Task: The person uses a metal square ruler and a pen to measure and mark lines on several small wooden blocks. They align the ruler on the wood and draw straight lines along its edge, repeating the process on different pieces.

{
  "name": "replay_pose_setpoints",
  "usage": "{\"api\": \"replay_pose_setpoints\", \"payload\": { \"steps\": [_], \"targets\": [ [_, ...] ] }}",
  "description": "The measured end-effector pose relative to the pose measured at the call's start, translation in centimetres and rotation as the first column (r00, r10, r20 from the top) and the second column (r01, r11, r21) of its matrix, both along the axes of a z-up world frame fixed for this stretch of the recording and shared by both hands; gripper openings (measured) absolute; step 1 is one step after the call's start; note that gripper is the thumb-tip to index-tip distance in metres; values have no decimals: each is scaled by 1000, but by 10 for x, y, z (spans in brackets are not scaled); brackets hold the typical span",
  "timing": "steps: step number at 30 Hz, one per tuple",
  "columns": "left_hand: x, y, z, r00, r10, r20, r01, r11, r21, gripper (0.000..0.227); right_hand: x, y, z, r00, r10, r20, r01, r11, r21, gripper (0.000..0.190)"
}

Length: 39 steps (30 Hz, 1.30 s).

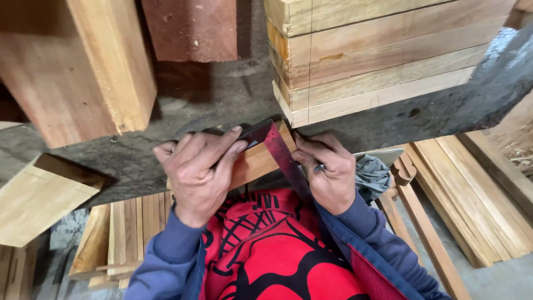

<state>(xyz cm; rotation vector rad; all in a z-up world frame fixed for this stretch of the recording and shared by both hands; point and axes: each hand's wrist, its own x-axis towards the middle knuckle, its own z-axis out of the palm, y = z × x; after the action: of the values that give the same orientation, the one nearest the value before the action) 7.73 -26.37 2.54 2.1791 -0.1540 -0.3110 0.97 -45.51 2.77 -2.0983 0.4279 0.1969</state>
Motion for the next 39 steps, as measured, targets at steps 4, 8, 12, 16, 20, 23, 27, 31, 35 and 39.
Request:
{"api": "replay_pose_setpoints", "payload": {
  "steps": [4, 8, 12, 16, 20, 23, 27, 31, 35, 39],
  "targets": [
    [-4, 6, -4, 999, -18, -44, 18, 1000, 2, 11, -2, -1, -3, 1000, 16, 16, -17, 1000, 18, 13],
    [-3, 6, -5, 999, -22, -47, 22, 1000, -4, 11, -3, -1, -3, 1000, 3, 10, -3, 999, 34, 14],
    [0, 2, -2, 999, -7, -41, 6, 1000, -5, 10, -3, -2, -3, 1000, 0, 4, 0, 999, 44, 15],
    [-1, 1, -2, 999, -7, -48, 7, 1000, 1, 11, -3, -1, -2, 1000, 1, -8, -1, 999, 37, 15],
    [0, 1, -3, 999, -4, -46, 4, 1000, 1, 11, -3, -1, -3, 1000, 19, -11, -19, 1000, 20, 15],
    [0, 1, -4, 999, -7, -38, 7, 1000, 3, 11, -3, -1, -2, 999, 30, -16, -29, 1000, 3, 15],
    [0, 2, -4, 999, -10, -45, 10, 1000, 10, 10, -3, 0, -2, 999, 25, -29, -25, 1000, -6, 15],
    [-1, 1, -5, 999, -7, -41, 8, 1000, 21, 10, -5, -1, -4, 999, 33, -21, -34, 999, -19, 15],
    [0, 1, -4, 999, -8, -49, 8, 1000, 9, 10, -5, -1, -4, 999, 27, -27, -28, 999, -16, 15],
    [0, 1, -4, 998, -5, -58, 5, 1000, 5, 10, -4, 0, -3, 999, 25, -35, -26, 999, -23, 15]
  ]
}}
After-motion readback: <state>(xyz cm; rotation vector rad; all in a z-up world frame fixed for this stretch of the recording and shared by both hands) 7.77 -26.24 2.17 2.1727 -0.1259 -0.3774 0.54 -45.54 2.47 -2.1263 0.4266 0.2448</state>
